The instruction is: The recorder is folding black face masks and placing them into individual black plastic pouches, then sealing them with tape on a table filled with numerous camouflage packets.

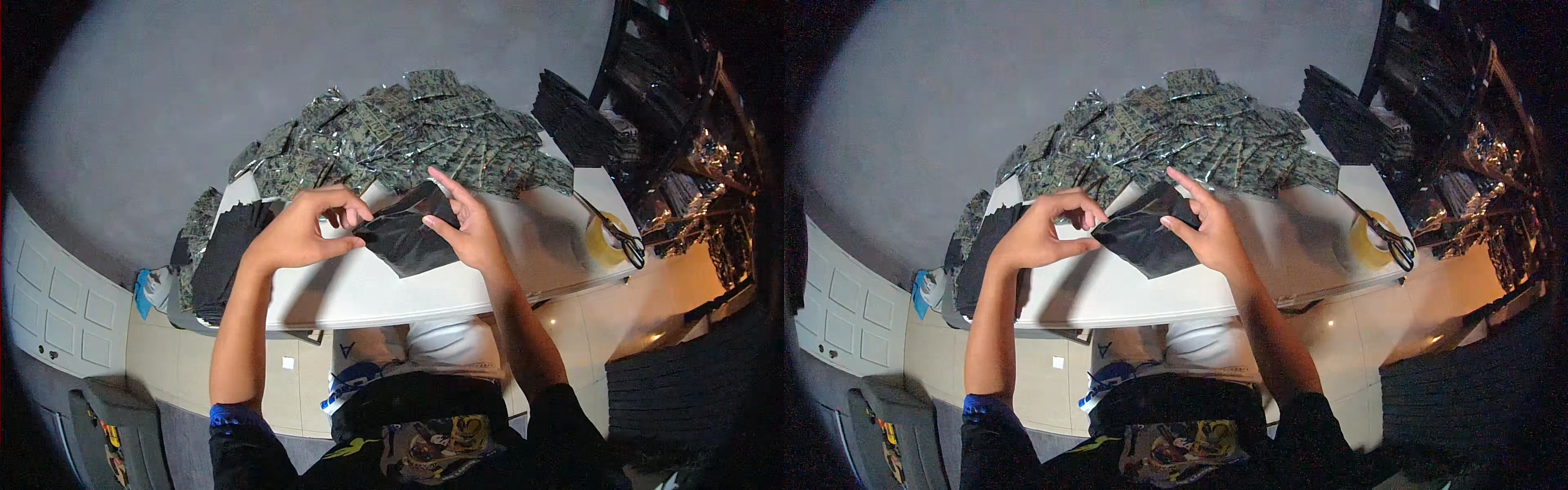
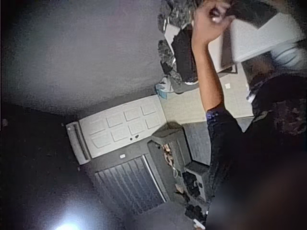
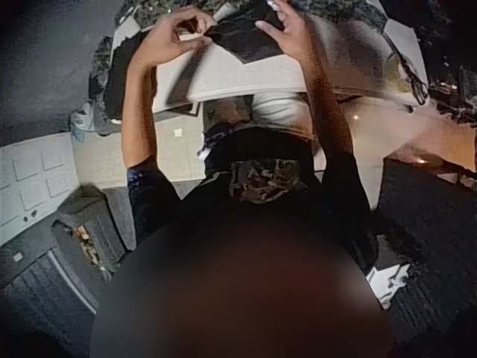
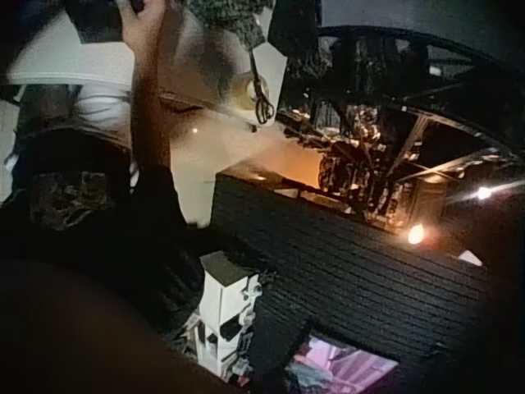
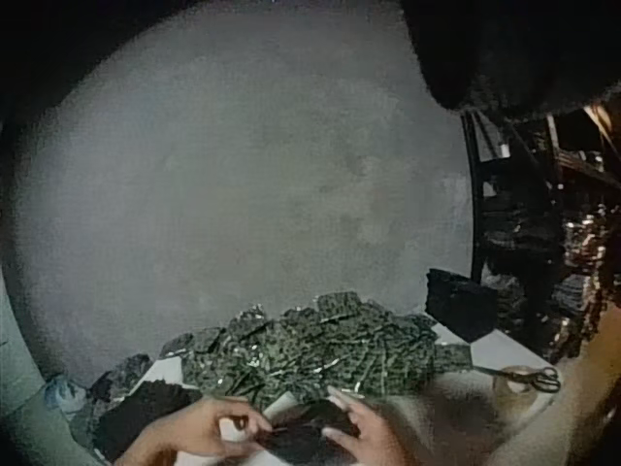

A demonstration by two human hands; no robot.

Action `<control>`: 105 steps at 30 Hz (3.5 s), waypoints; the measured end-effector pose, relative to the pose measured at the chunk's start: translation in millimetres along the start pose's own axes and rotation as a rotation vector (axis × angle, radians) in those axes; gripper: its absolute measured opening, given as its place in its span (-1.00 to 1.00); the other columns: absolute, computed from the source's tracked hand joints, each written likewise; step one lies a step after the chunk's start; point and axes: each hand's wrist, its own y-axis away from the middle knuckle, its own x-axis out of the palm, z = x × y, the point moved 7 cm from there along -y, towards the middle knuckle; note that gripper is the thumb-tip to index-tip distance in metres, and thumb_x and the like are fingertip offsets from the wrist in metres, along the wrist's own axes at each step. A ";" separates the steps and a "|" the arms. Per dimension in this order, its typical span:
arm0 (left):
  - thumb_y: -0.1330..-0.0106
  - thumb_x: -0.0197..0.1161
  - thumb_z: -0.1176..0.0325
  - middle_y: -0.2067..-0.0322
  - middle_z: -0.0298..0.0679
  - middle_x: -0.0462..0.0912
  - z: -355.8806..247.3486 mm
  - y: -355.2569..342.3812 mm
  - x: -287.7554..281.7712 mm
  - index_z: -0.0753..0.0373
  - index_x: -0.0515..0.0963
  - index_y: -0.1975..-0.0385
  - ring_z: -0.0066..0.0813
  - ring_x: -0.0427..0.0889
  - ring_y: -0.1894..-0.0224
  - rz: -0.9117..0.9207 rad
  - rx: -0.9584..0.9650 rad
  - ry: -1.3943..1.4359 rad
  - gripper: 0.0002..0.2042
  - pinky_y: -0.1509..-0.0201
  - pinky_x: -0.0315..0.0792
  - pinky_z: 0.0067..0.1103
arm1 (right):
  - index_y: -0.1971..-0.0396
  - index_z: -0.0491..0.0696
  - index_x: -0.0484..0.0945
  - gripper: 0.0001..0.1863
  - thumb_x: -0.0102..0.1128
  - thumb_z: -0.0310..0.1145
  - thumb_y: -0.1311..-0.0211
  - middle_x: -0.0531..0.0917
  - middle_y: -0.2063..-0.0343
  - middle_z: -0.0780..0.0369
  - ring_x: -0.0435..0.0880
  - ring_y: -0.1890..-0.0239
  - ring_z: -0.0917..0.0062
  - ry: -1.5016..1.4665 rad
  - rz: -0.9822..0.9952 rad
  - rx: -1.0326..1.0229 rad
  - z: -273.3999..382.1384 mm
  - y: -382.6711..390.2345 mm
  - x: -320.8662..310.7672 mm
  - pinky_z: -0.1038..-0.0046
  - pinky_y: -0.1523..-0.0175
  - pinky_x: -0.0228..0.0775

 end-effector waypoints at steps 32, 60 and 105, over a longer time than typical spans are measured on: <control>-0.40 0.29 0.48 0.01 -0.23 0.63 14.3 8.5 -5.8 0.25 0.48 0.15 -0.45 0.60 -0.03 -0.263 0.021 0.244 -0.86 -0.14 0.53 -0.46 | 0.12 -0.16 0.58 -0.90 0.32 -0.48 -0.58 0.60 0.32 0.44 0.50 0.23 0.83 0.011 -0.236 -0.072 11.3 -4.8 11.4 0.67 0.10 0.33; -0.77 0.02 0.29 0.15 -0.27 0.68 48.4 47.4 71.8 0.43 0.57 -0.05 -0.56 0.55 0.09 -1.017 -0.117 0.142 -0.71 -0.04 0.47 -0.56 | 0.39 -0.17 0.55 -0.63 0.13 -0.23 -0.66 0.56 0.58 -0.14 0.64 0.47 -0.18 0.647 -0.373 -0.128 14.6 26.9 37.1 0.01 0.40 0.35; -0.61 0.30 0.43 0.27 -0.49 0.55 49.4 33.8 55.8 0.28 0.60 0.11 -0.74 0.46 0.20 -0.810 -0.042 0.533 -0.93 0.10 0.34 -0.70 | 0.18 -0.14 0.66 -0.87 0.34 -0.39 -0.59 0.63 0.38 0.48 0.50 0.32 0.85 -0.017 -0.391 -0.027 3.4 18.7 25.4 0.64 0.19 0.36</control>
